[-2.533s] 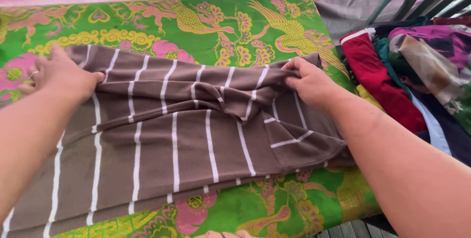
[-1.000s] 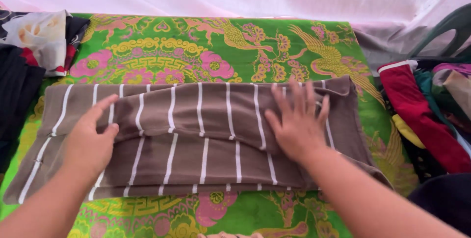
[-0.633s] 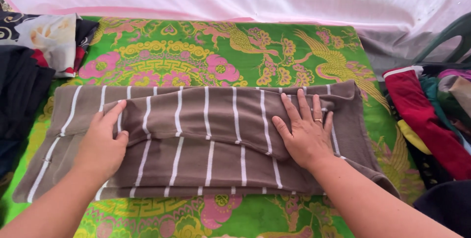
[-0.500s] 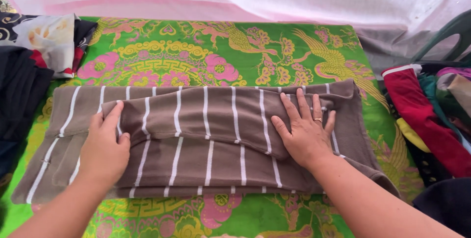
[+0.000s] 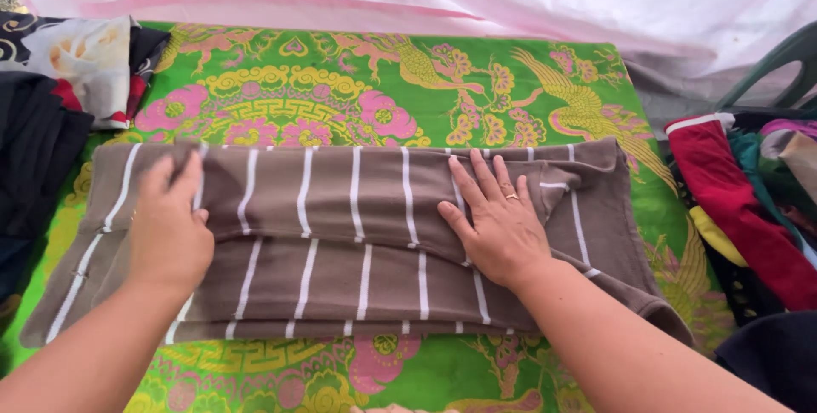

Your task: Folding black pants and a striped brown long-sleeve shirt on a bedspread.

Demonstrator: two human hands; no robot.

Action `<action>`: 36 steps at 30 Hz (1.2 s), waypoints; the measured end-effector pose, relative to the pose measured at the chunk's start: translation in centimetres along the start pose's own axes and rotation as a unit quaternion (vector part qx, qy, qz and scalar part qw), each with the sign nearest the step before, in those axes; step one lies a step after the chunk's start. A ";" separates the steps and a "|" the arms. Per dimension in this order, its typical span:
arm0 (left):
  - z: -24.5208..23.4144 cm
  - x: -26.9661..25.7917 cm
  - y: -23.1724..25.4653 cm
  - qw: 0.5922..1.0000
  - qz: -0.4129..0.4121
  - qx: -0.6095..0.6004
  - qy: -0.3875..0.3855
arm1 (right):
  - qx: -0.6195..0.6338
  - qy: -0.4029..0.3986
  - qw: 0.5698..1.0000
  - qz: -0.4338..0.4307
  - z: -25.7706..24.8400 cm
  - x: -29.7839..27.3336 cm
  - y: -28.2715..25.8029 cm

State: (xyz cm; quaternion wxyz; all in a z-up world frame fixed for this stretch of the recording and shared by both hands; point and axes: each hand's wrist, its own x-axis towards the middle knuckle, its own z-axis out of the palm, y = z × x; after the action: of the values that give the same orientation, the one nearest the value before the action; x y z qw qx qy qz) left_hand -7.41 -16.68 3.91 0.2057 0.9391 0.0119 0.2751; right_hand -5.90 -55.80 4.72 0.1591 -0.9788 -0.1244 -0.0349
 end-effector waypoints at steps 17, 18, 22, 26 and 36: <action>0.1 3.3 4.4 0.953 -0.192 0.179 -0.149 | -0.148 0.056 0.974 0.165 -0.5 0.8 6.9; 0.6 2.8 5.2 0.954 -0.190 0.177 -0.148 | -0.149 0.057 0.973 0.166 -0.2 0.9 4.6; 2.4 -0.2 6.5 0.993 0.007 0.096 -0.069 | -0.089 0.052 0.994 -0.042 -0.4 1.0 -5.5; 3.1 -3.6 3.3 0.978 0.120 0.086 -0.146 | -0.005 -0.008 0.990 -0.143 1.3 -1.8 -9.3; -1.9 -4.1 -4.9 0.979 -0.067 0.160 -0.107 | -0.047 -0.073 0.984 -0.155 1.4 -2.0 -9.5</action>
State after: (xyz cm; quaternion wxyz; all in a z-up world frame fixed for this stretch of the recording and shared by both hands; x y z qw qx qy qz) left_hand -11.48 -11.99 1.31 0.0712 0.9808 0.0964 0.1537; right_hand -10.23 -47.11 5.99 0.0965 -0.9539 -0.2840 0.0069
